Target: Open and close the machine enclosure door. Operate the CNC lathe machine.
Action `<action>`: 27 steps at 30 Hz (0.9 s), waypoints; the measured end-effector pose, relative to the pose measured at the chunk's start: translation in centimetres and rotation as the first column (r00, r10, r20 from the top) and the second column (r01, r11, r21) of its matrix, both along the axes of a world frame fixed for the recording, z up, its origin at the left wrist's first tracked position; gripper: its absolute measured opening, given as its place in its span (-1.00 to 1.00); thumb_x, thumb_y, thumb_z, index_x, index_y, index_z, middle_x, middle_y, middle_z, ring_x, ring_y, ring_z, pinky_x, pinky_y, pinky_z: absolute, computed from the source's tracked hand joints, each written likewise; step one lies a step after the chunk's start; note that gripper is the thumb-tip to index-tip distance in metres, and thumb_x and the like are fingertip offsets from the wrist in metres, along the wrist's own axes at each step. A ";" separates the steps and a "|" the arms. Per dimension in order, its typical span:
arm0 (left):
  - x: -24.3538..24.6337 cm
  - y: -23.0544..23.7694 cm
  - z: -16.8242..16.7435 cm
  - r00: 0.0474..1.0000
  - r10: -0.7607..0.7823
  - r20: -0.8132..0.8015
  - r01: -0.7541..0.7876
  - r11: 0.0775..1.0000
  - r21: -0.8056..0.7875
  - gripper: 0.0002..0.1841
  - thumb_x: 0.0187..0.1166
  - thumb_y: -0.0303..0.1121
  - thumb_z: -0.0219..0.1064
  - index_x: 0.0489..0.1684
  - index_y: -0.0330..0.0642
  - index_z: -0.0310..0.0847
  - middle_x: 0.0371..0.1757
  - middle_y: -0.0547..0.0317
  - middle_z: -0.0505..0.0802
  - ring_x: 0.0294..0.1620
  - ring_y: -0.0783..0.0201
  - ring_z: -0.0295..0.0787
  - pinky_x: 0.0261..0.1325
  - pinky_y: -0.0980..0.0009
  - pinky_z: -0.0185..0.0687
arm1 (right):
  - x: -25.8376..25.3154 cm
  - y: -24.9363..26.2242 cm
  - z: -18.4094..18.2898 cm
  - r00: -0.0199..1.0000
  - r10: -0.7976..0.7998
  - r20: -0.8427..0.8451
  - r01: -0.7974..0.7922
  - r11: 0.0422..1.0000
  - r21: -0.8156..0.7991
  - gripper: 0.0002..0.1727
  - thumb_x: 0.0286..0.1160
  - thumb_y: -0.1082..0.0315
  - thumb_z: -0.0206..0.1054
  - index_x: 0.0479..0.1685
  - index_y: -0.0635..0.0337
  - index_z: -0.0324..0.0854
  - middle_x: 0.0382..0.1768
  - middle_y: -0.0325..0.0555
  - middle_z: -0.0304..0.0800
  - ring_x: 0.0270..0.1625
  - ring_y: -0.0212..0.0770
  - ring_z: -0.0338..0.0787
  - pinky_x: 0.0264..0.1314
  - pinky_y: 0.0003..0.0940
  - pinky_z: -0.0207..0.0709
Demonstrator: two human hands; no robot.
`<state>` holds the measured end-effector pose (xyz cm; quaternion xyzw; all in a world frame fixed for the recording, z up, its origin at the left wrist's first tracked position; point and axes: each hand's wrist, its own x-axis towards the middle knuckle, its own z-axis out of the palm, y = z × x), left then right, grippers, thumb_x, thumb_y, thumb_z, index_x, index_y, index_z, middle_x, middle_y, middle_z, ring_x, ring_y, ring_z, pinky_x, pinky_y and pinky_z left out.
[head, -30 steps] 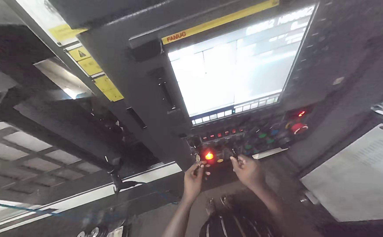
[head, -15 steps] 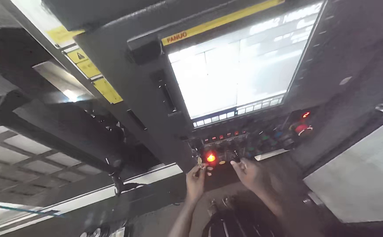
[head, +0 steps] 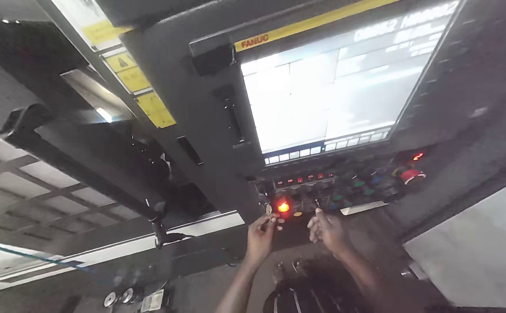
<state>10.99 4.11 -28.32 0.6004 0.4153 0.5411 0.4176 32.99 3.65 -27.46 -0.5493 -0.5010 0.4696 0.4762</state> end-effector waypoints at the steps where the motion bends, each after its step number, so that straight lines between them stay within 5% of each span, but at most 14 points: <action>1: -0.1 0.0 0.1 1.000 -0.005 -0.004 0.005 1.000 -0.006 -0.78 0.71 -0.57 0.19 0.13 -0.46 0.70 -0.01 -0.02 0.93 -0.13 0.18 0.95 -0.02 0.30 0.92 | -0.2 -0.1 0.0 0.984 0.031 -0.176 -0.041 0.998 -0.049 -0.31 0.94 0.11 -0.34 -0.36 0.30 0.65 -0.74 -0.20 0.70 -0.72 -0.31 0.69 -0.60 -0.38 0.65; 8: -0.2 -0.1 0.3 1.000 -0.016 -0.010 0.015 0.999 -0.042 -0.77 0.73 -0.52 0.20 0.15 -0.42 0.72 -0.01 0.03 0.94 -0.14 0.24 0.93 0.01 0.32 0.90 | -0.2 -0.5 -0.5 0.779 0.100 -0.620 -0.211 0.972 -0.108 -0.20 0.86 -0.07 -0.57 -0.32 0.09 0.63 -0.69 -0.27 0.74 -0.67 -0.41 0.70 -0.57 -0.52 0.61; 27: -1.2 -0.1 0.4 0.995 -0.080 -0.066 0.070 0.989 -0.134 -0.70 0.80 -0.28 0.16 0.30 -0.10 0.74 0.06 0.21 0.93 -0.11 0.35 0.90 0.12 0.27 0.83 | 0.2 -0.2 -1.2 0.905 0.101 -0.414 -0.122 0.992 -0.024 -0.22 0.89 -0.07 -0.48 -0.41 -0.08 0.71 -0.71 -0.46 0.73 -0.65 -0.50 0.71 -0.52 -0.53 0.65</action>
